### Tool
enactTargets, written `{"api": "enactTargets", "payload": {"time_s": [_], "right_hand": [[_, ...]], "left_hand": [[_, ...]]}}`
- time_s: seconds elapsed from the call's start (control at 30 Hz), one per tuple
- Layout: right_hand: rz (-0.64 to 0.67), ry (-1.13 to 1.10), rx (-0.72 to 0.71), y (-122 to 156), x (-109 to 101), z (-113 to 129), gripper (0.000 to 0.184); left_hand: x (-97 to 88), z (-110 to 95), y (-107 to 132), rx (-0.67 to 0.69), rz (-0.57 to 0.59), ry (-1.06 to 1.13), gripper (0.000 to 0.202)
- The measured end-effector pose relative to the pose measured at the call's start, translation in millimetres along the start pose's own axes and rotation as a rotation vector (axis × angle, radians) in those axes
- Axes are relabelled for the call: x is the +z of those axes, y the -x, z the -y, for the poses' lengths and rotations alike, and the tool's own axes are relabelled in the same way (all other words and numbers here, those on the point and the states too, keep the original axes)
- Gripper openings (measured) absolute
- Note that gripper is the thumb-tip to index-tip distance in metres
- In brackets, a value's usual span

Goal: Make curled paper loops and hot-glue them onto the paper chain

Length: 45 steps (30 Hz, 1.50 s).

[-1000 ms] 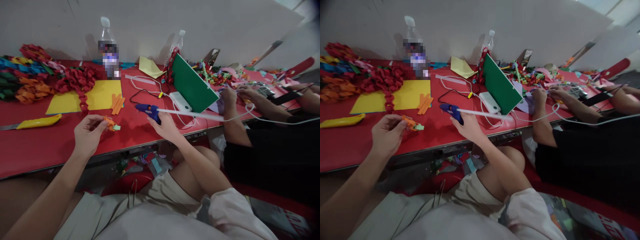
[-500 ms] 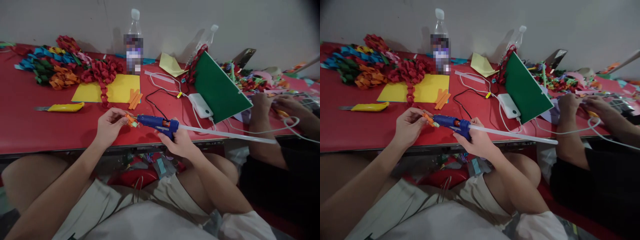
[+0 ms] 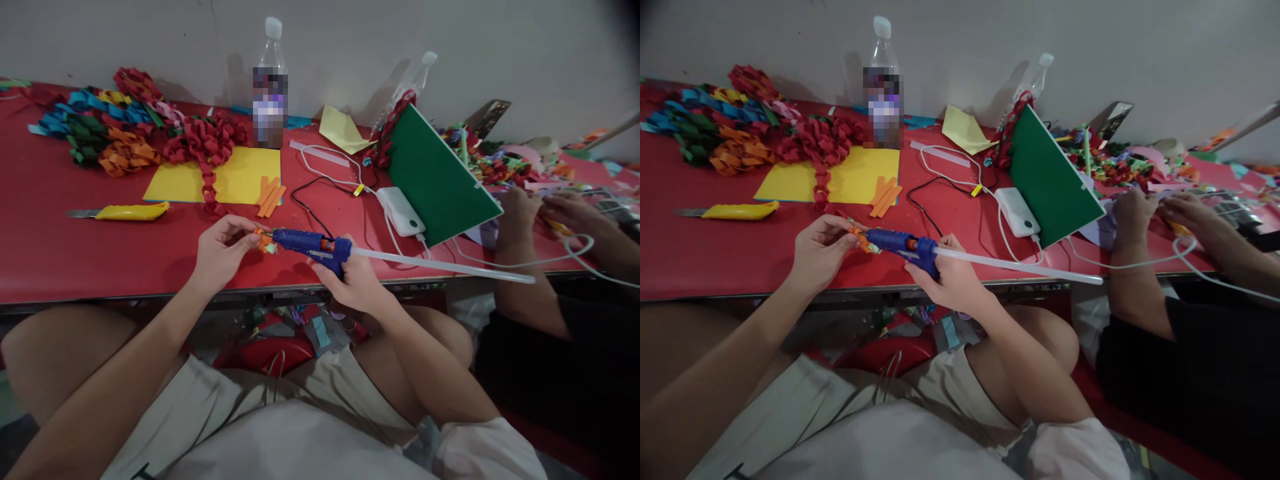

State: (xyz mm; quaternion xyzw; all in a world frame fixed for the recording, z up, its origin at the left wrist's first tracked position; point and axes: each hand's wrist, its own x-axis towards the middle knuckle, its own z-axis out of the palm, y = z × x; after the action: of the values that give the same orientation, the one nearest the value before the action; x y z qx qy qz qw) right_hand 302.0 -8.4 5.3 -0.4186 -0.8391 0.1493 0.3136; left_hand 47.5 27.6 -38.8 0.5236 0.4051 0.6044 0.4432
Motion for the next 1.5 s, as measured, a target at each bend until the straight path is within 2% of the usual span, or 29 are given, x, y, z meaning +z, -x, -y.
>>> {"api": "enactTargets", "payload": {"time_s": [0.67,1.2,1.5], "right_hand": [[-0.014,0.087,-0.092,1.2,2.2,-1.2,0.036],[0.013,0.101,-0.039,3.5,2.5,1.0,0.035],[0.01,0.099,-0.04,1.5,1.3,2.0,0.036]], "left_hand": [[2.3,-5.1,0.1,0.007,0.012,-0.031,0.028],[3.5,-5.8,0.4,-0.033,-0.001,-0.033,0.03],[4.1,-6.7,0.1,-0.015,0.004,-0.011,0.021]]}}
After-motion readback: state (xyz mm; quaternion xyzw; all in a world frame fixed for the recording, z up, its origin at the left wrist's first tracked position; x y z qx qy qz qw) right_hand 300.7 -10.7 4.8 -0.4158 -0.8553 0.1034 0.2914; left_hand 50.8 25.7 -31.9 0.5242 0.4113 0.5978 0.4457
